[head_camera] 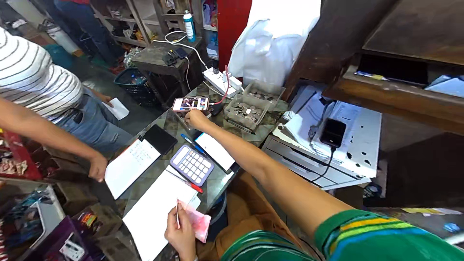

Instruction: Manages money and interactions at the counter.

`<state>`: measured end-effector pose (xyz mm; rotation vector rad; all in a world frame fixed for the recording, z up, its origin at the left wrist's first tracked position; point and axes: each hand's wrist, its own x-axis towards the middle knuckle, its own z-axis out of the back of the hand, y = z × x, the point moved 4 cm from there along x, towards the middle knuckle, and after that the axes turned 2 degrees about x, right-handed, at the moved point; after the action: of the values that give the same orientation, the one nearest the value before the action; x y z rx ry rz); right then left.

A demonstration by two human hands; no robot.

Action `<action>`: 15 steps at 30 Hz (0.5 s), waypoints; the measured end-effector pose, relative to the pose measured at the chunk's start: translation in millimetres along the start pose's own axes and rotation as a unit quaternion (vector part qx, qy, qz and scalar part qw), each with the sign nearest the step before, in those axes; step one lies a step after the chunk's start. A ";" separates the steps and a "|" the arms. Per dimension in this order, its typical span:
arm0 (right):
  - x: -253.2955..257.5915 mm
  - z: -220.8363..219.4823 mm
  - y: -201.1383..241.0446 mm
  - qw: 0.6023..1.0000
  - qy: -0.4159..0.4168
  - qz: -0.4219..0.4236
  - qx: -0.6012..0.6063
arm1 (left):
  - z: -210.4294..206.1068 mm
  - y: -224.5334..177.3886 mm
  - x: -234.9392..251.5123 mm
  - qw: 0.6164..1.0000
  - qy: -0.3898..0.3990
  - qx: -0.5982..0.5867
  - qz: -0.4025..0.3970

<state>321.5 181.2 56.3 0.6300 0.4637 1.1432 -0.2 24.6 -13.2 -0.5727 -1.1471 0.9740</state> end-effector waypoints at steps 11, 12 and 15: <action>-71.8 175.5 -119.1 0.968 -0.156 -0.109 0.162 | 1.7 1.1 -3.2 1.000 0.024 0.004 -0.015; -74.7 175.8 -126.7 0.985 -0.107 -0.109 0.084 | 2.0 0.6 -3.1 0.999 0.027 0.008 -0.018; -76.6 149.4 -151.8 0.987 0.014 -0.138 -0.086 | 2.3 -3.2 -2.3 0.999 0.031 0.023 -0.014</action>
<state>493.6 34.6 66.6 0.3851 0.4549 0.9170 -1.6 20.9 -11.0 -0.5443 -1.0722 0.9506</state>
